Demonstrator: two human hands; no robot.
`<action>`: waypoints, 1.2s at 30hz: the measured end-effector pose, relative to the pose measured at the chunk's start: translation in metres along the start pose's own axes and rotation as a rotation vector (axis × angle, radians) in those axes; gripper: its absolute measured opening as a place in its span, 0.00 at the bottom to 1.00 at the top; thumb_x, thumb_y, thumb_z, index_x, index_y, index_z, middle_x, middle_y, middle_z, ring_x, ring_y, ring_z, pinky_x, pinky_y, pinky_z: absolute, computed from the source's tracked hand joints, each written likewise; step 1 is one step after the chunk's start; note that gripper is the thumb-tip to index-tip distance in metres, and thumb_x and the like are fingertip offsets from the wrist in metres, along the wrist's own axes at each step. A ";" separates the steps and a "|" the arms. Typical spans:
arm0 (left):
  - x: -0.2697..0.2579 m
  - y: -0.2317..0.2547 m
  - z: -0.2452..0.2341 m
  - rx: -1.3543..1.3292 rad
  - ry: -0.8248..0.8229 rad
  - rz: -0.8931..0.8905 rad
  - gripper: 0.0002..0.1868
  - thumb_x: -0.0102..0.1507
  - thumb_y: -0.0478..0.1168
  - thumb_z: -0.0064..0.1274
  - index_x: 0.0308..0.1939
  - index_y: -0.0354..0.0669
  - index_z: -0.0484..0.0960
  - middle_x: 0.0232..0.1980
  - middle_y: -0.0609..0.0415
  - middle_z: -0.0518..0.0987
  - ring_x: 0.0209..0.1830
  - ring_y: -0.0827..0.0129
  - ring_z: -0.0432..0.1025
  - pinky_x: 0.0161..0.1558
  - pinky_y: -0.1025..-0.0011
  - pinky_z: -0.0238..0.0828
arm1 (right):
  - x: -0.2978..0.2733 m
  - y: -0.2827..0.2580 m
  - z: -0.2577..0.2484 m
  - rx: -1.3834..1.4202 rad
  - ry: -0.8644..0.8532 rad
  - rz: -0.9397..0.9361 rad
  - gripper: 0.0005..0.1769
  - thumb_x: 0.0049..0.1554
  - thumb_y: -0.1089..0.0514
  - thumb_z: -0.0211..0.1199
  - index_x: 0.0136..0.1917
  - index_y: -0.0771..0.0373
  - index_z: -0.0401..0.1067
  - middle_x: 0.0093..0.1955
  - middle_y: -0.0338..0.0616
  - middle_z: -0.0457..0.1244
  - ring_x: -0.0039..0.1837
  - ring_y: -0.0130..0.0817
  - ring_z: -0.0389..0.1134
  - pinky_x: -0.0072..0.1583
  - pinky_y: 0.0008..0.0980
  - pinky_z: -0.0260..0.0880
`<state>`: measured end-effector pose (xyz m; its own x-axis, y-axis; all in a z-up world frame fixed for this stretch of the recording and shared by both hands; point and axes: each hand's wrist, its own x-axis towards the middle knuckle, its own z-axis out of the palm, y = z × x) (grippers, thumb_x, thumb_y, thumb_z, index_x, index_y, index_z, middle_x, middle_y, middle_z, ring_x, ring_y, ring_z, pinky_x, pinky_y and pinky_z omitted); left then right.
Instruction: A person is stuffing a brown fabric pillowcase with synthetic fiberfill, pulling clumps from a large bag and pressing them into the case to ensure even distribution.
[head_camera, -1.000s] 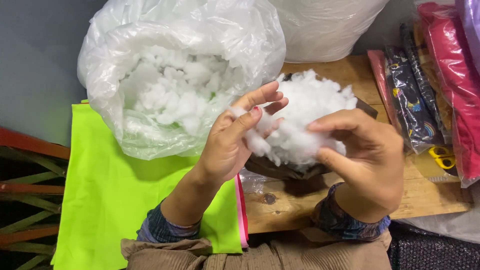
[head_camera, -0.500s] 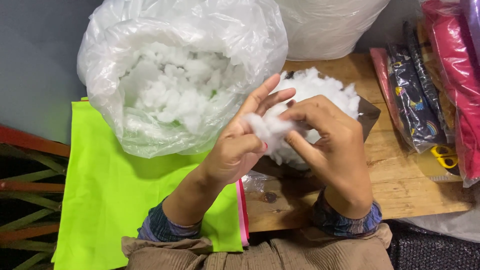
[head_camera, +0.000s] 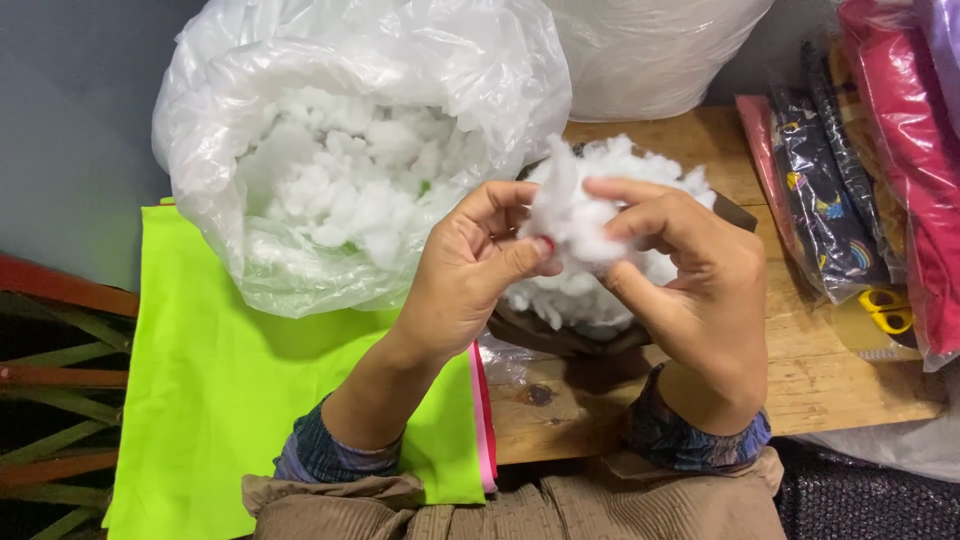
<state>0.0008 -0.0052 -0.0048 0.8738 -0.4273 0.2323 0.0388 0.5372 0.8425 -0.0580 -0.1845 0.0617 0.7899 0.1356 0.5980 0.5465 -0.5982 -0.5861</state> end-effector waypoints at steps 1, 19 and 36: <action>0.000 0.001 -0.001 0.000 -0.001 -0.001 0.18 0.65 0.34 0.59 0.58 0.40 0.75 0.51 0.51 0.78 0.49 0.73 0.75 0.50 0.69 0.83 | -0.003 0.004 -0.002 -0.001 0.001 0.001 0.06 0.56 0.73 0.66 0.46 0.70 0.71 0.62 0.61 0.69 0.55 0.36 0.72 0.56 0.27 0.72; -0.008 0.025 0.009 0.854 -0.005 0.595 0.14 0.65 0.20 0.54 0.46 0.44 0.78 0.47 0.50 0.82 0.47 0.63 0.76 0.36 0.73 0.69 | -0.011 0.010 -0.027 0.140 -0.198 0.073 0.41 0.56 0.68 0.66 0.79 0.69 0.53 0.60 0.55 0.67 0.57 0.34 0.72 0.63 0.26 0.79; -0.015 0.031 0.011 0.660 -0.212 0.540 0.09 0.67 0.25 0.58 0.46 0.42 0.83 0.47 0.48 0.78 0.45 0.65 0.78 0.49 0.74 0.78 | -0.004 0.010 -0.021 -0.128 -0.279 -0.023 0.11 0.56 0.64 0.67 0.54 0.63 0.77 0.49 0.45 0.69 0.44 0.29 0.67 0.47 0.25 0.65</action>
<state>-0.0169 0.0100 0.0233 0.5808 -0.3971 0.7106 -0.6994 0.2032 0.6852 -0.0620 -0.2074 0.0649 0.8331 0.3517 0.4270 0.5400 -0.6844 -0.4898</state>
